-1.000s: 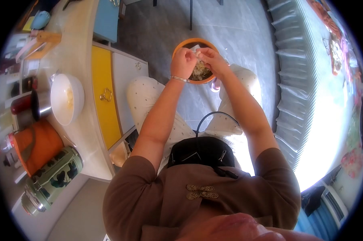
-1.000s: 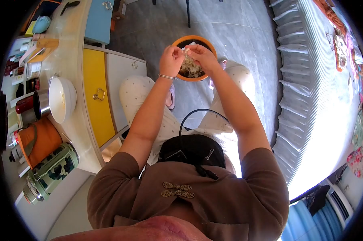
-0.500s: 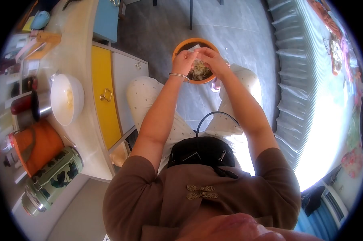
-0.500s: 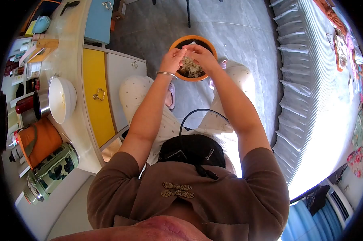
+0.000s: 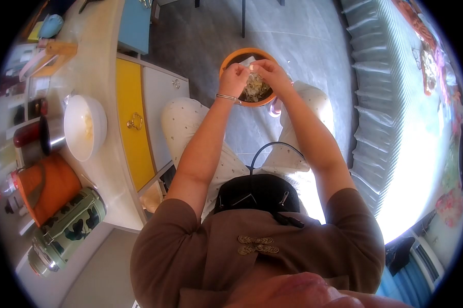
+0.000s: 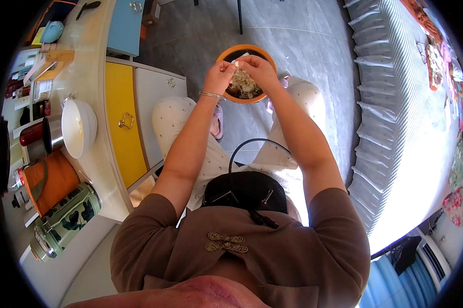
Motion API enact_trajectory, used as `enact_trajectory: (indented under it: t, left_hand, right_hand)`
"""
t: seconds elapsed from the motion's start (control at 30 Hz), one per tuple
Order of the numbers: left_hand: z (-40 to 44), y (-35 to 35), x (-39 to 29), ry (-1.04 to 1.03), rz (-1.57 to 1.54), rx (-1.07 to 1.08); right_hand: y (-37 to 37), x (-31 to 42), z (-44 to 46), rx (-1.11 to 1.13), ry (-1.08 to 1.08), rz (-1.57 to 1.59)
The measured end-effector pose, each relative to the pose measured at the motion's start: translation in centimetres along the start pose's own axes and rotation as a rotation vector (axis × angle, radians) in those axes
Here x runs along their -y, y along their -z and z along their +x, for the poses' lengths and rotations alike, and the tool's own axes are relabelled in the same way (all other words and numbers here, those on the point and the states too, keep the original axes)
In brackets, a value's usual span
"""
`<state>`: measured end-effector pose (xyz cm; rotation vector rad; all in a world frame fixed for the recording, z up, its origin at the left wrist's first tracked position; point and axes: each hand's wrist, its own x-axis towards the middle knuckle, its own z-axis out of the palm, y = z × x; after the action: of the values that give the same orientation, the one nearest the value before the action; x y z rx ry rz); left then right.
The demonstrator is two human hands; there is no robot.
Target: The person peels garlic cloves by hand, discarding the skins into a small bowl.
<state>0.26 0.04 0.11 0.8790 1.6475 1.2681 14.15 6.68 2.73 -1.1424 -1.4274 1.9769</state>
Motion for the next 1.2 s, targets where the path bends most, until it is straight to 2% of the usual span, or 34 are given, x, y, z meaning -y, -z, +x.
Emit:
enact_trajectory:
  t: [0.2,0.27,0.5,0.67,0.9,1.0,1.07,1.2]
  left_hand:
    - [-0.4,0.4,-1.6,0.189,-0.144,0.051]
    - [-0.6,0.6,-2.1,0.257,-0.238,0.075]
    - [-0.5,0.9,-1.9,0.3,-0.326,0.087]
    - [-0.7,0.7,-2.6,0.304,-0.346,0.073]
    - [-0.6,0.6,-2.6,0.308,-0.317,0.087]
    - [-0.6,0.6,-2.5,0.31,-0.32,0.095]
    - [-0.7,0.6,-2.6,0.314,-0.314,0.063]
    - [-0.6,0.6,-2.4,0.321,-0.31,0.059]
  right_hand:
    - [0.2,-0.6,0.3,0.01,-0.014,0.021]
    - [0.1,-0.8,0.4,0.016,0.112,-0.017]
    - [-0.2,-0.6,0.1,0.019,0.136,-0.026]
    - [0.0,-1.1,0.5,-0.003,-0.017,0.139]
    - [0.6,-2.1,1.2,0.101,-0.038,0.293]
    - [0.3,-1.6,0.8,0.061,-0.025,0.25]
    - [-0.4,-0.7,0.3,-0.01,0.1,0.096]
    - [-0.2,-1.1,0.4,-0.021,0.155,-0.034]
